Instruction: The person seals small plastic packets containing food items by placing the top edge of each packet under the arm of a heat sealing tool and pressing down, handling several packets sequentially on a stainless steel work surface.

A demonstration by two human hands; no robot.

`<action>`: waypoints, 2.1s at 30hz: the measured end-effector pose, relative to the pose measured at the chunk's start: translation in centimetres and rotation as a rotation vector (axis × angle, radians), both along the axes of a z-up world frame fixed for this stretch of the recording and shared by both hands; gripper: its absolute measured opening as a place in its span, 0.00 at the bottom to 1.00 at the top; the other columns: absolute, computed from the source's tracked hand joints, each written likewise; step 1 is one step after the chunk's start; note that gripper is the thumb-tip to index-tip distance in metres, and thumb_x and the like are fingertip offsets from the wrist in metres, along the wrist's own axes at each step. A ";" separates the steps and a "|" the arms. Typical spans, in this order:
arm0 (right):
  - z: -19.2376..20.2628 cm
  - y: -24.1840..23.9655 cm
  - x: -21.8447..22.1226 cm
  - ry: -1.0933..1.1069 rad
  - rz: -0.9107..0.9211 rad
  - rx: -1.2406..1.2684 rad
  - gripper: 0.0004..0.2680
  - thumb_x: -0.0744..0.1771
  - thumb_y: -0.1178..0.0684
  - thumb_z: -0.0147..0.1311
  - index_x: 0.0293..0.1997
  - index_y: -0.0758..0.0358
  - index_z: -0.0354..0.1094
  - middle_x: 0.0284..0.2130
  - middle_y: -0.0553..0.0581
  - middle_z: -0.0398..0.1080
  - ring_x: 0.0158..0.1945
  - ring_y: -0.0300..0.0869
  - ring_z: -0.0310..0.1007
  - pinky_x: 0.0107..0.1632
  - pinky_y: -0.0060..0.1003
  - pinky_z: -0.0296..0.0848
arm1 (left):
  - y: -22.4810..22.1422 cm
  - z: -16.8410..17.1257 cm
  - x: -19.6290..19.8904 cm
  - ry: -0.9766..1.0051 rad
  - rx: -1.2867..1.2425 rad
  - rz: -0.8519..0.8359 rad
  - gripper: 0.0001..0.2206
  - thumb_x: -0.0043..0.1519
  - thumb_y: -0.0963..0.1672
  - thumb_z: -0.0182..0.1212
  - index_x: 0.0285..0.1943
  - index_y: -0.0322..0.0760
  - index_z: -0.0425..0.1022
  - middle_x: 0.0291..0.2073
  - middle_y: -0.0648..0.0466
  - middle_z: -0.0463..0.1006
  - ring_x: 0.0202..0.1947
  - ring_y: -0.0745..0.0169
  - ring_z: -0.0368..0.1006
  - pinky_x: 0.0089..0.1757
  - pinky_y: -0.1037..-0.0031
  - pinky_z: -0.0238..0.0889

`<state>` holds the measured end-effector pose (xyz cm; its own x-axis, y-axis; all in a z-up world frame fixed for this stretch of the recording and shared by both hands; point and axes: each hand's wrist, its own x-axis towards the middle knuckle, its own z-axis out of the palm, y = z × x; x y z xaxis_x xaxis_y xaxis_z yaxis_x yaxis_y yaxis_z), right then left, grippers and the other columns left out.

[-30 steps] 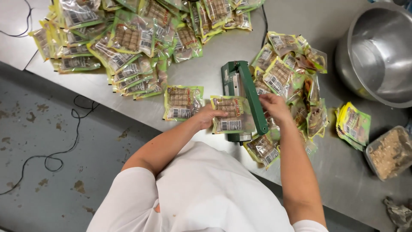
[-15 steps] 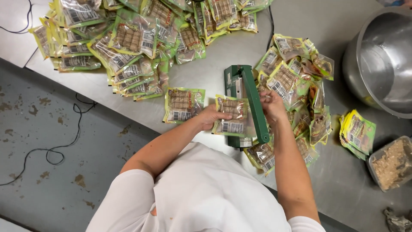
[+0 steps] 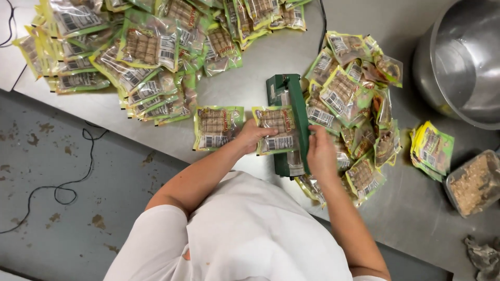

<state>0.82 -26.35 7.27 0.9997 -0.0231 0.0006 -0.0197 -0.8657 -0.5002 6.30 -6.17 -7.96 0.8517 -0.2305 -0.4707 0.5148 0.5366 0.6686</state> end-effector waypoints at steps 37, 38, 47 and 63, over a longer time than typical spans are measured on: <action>-8.4 -0.3 -1.1 -0.372 0.019 -0.132 0.17 0.69 0.62 0.38 0.64 0.53 0.67 0.41 0.58 0.68 0.45 0.58 0.71 0.49 0.52 0.74 | 0.5 -1.1 -1.6 -0.005 -0.034 0.022 0.21 0.55 0.39 0.80 0.58 0.31 0.80 0.47 0.47 0.83 0.48 0.59 0.79 0.53 0.63 0.71; -8.1 -0.2 -1.2 -0.369 0.025 -0.129 0.17 0.69 0.62 0.38 0.64 0.53 0.67 0.41 0.58 0.68 0.45 0.58 0.71 0.49 0.52 0.74 | 0.5 -1.0 -2.0 -0.001 -0.032 0.028 0.21 0.55 0.39 0.80 0.58 0.31 0.80 0.47 0.47 0.83 0.48 0.59 0.79 0.53 0.63 0.71; -5.2 0.2 -1.3 -0.379 0.012 0.002 0.15 0.71 0.65 0.39 0.62 0.58 0.68 0.41 0.61 0.72 0.44 0.58 0.74 0.46 0.52 0.76 | 0.5 -0.1 -3.1 -0.136 0.035 0.089 0.27 0.57 0.39 0.79 0.65 0.30 0.72 0.56 0.45 0.79 0.56 0.59 0.74 0.58 0.62 0.67; -14.3 -19.9 8.5 -0.188 -0.483 0.083 0.06 0.66 0.46 0.66 0.43 0.52 0.78 0.31 0.53 0.78 0.36 0.47 0.79 0.36 0.42 0.76 | 15.0 10.8 -5.0 -0.075 1.287 -0.315 0.52 0.55 0.53 0.76 0.83 0.36 0.43 0.72 0.30 0.60 0.72 0.28 0.58 0.64 0.42 0.57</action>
<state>9.32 -46.24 -7.07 0.8581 -0.4889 0.1571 -0.3102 -0.7372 -0.6002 1.32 8.78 2.85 0.8779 0.1505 -0.4545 0.4391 -0.6317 0.6389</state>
